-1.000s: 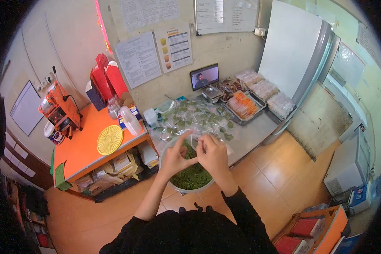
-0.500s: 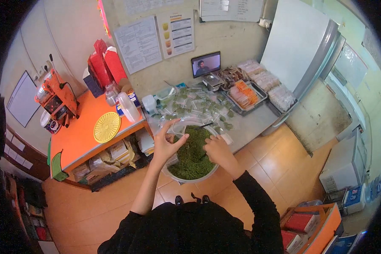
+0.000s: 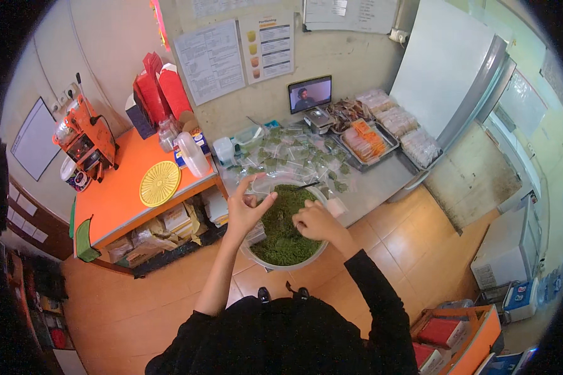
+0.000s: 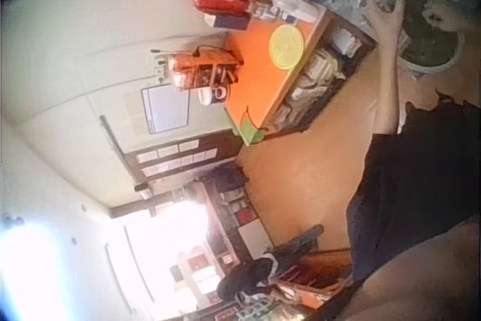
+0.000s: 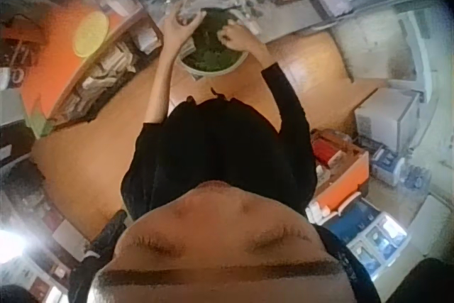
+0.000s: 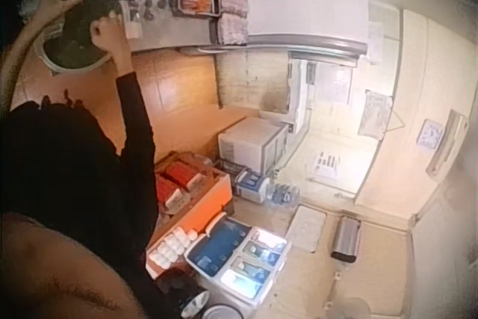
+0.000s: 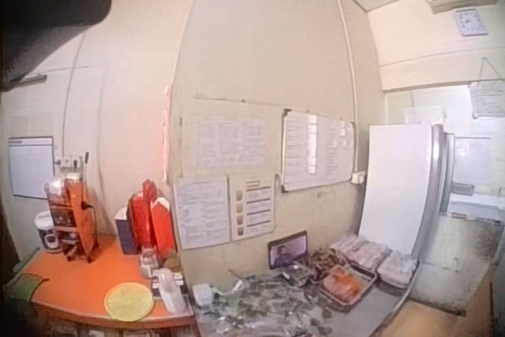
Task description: The person hands a package to a customer at a counter and then fills small plastic bags with green flakes from a large container using a scoop.
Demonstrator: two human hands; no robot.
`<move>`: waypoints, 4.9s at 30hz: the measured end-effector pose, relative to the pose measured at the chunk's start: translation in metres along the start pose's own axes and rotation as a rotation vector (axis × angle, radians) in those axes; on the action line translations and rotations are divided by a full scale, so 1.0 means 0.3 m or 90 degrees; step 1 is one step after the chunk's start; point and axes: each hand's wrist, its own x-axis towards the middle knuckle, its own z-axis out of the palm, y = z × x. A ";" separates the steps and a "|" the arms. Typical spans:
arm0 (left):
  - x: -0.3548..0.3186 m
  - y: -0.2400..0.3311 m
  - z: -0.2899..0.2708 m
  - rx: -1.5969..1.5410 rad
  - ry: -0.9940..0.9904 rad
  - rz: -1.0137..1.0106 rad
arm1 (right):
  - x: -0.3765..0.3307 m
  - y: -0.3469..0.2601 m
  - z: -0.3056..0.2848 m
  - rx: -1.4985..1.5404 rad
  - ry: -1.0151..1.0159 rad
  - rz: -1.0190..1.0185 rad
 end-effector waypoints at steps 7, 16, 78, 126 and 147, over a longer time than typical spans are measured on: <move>0.015 -0.028 -0.005 0.002 0.013 0.006 | -0.007 0.010 -0.064 0.037 0.134 0.083; 0.026 -0.059 0.008 0.107 -0.115 -0.022 | -0.035 0.021 -0.252 -0.035 0.313 0.168; -0.087 0.019 0.058 -0.474 0.013 -0.182 | 0.089 -0.280 -0.154 0.340 0.512 0.078; 0.023 -0.001 0.061 -0.634 0.406 -0.147 | 0.051 -0.248 -0.063 0.324 0.422 0.146; -0.006 -0.102 0.105 -0.228 -0.107 0.142 | -0.034 -0.176 -0.175 0.538 0.213 0.146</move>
